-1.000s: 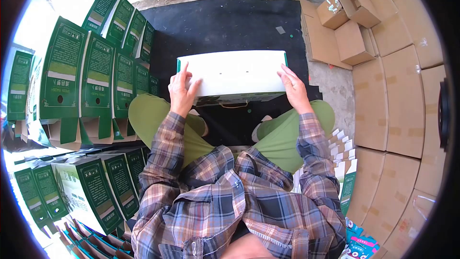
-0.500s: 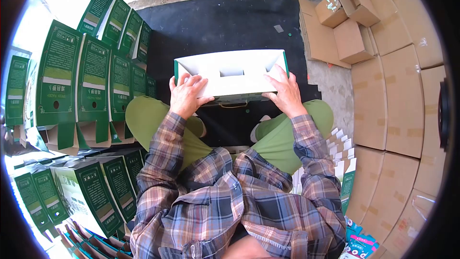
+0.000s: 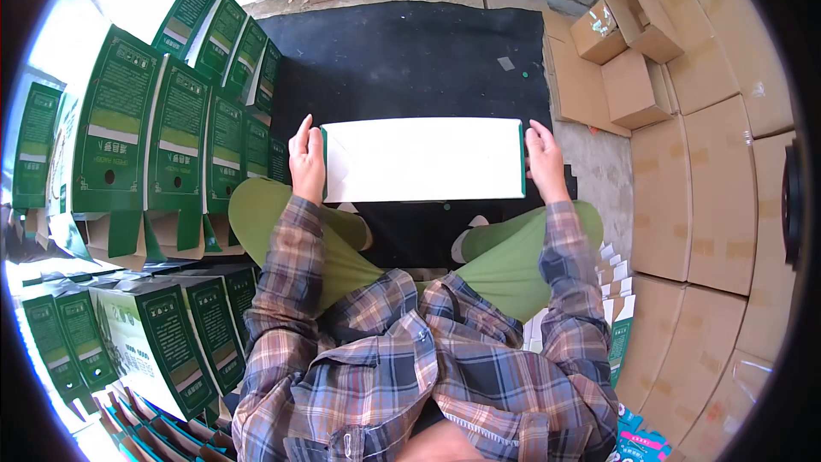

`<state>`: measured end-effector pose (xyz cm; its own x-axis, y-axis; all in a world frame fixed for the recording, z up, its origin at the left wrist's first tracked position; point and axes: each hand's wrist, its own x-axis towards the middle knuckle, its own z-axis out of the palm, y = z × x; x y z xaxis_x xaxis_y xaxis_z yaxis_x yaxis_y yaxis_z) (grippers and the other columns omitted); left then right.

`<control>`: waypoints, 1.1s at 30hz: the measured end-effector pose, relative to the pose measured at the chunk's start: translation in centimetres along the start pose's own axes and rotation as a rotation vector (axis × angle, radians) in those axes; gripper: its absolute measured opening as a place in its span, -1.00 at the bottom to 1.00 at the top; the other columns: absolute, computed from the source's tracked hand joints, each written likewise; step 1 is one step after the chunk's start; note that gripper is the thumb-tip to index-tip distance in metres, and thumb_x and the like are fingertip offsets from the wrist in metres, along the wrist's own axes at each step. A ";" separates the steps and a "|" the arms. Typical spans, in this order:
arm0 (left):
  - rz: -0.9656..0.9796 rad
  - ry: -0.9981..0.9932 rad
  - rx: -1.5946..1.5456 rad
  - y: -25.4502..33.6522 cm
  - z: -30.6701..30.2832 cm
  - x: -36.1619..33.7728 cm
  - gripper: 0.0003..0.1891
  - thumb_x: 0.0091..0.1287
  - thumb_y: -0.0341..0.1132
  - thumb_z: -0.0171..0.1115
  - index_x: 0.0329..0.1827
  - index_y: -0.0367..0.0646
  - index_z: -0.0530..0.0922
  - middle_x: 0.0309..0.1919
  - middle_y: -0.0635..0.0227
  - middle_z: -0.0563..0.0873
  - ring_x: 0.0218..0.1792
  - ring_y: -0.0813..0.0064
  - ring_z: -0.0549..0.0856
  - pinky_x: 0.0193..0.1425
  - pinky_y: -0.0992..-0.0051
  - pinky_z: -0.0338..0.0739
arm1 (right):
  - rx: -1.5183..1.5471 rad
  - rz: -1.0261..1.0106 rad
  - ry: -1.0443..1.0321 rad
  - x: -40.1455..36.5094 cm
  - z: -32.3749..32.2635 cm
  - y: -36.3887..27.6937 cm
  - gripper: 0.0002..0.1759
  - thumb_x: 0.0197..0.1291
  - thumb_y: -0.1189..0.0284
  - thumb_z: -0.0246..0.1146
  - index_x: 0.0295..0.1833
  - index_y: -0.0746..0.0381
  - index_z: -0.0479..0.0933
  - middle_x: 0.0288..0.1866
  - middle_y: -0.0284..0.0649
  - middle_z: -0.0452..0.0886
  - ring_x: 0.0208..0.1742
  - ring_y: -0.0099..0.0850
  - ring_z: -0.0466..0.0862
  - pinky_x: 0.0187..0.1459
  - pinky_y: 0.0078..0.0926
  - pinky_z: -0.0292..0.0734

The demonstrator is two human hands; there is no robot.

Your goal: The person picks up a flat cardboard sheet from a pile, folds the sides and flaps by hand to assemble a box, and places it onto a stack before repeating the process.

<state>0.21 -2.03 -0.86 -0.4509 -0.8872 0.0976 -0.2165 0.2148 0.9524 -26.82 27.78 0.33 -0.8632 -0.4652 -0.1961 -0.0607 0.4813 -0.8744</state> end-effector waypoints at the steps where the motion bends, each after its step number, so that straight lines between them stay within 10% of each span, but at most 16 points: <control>1: -0.127 -0.008 -0.186 -2.0 0.2 1.0 -0.57 0.47 -0.14 -0.04 0.29 -0.18 0.38 0.11 0.29 0.54 0.05 0.48 0.54 0.11 0.55 0.43 | 0.097 0.223 -0.094 0.5 -0.6 -0.6 -0.48 0.34 0.01 0.00 0.24 0.09 0.41 -0.08 -0.26 0.60 -0.26 -0.33 0.64 -0.17 -0.33 0.58; 6: -0.765 -0.444 -0.555 -5.1 -0.2 2.0 -0.42 0.42 0.10 -0.08 0.22 -0.23 0.44 0.11 0.24 0.59 0.08 0.40 0.58 0.13 0.44 0.47 | 0.137 0.485 -0.372 2.3 1.1 6.2 -0.49 0.34 0.03 -0.06 0.22 0.09 0.43 0.02 -0.13 0.58 -0.07 -0.29 0.60 -0.14 -0.14 0.55; 11: -0.731 -0.430 -0.661 -2.6 -0.4 1.5 -0.48 0.44 0.02 -0.05 0.23 -0.24 0.42 0.09 0.25 0.59 0.07 0.40 0.58 0.16 0.44 0.45 | 0.277 0.221 -0.292 1.8 0.4 4.7 -0.49 0.36 0.14 -0.05 0.17 0.31 0.47 0.05 -0.12 0.60 -0.01 -0.39 0.59 0.04 -0.41 0.46; 15: -0.287 -0.318 -0.780 -0.3 -1.3 1.6 -0.61 0.45 -0.12 -0.06 0.12 -0.26 0.46 0.00 0.26 0.61 0.04 0.44 0.56 0.20 0.42 0.39 | 0.734 0.228 -0.128 1.8 -1.2 2.3 -0.49 0.34 0.10 0.06 0.13 0.32 0.49 0.01 -0.18 0.62 0.00 -0.45 0.59 0.06 -0.50 0.42; 22: -0.596 -0.329 -0.590 -1.5 -0.7 1.3 -0.40 0.33 0.22 -0.04 0.27 0.02 0.36 0.14 0.32 0.48 0.14 0.28 0.46 0.12 0.07 0.37 | 0.578 0.263 -0.108 1.1 -1.2 1.4 -0.48 0.26 0.07 0.16 0.20 0.16 0.43 -0.03 -0.31 0.59 -0.04 -0.41 0.60 -0.08 -0.34 0.50; 33: -0.680 -0.403 -0.207 -4.9 -0.7 0.5 -0.48 0.29 0.12 0.05 0.17 -0.02 0.44 0.09 0.29 0.52 0.14 0.32 0.46 0.12 0.05 0.35 | 0.226 0.407 -0.365 1.5 1.0 6.6 -0.64 0.25 0.36 0.12 0.14 0.21 0.45 -0.07 -0.25 0.60 -0.11 -0.36 0.61 -0.21 -0.31 0.60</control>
<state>1.63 -3.82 -5.25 -0.5639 -0.5726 -0.5952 -0.4090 -0.4325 0.8035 -27.99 29.55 -6.12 -0.5636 -0.5212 -0.6408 0.3824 0.5230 -0.7617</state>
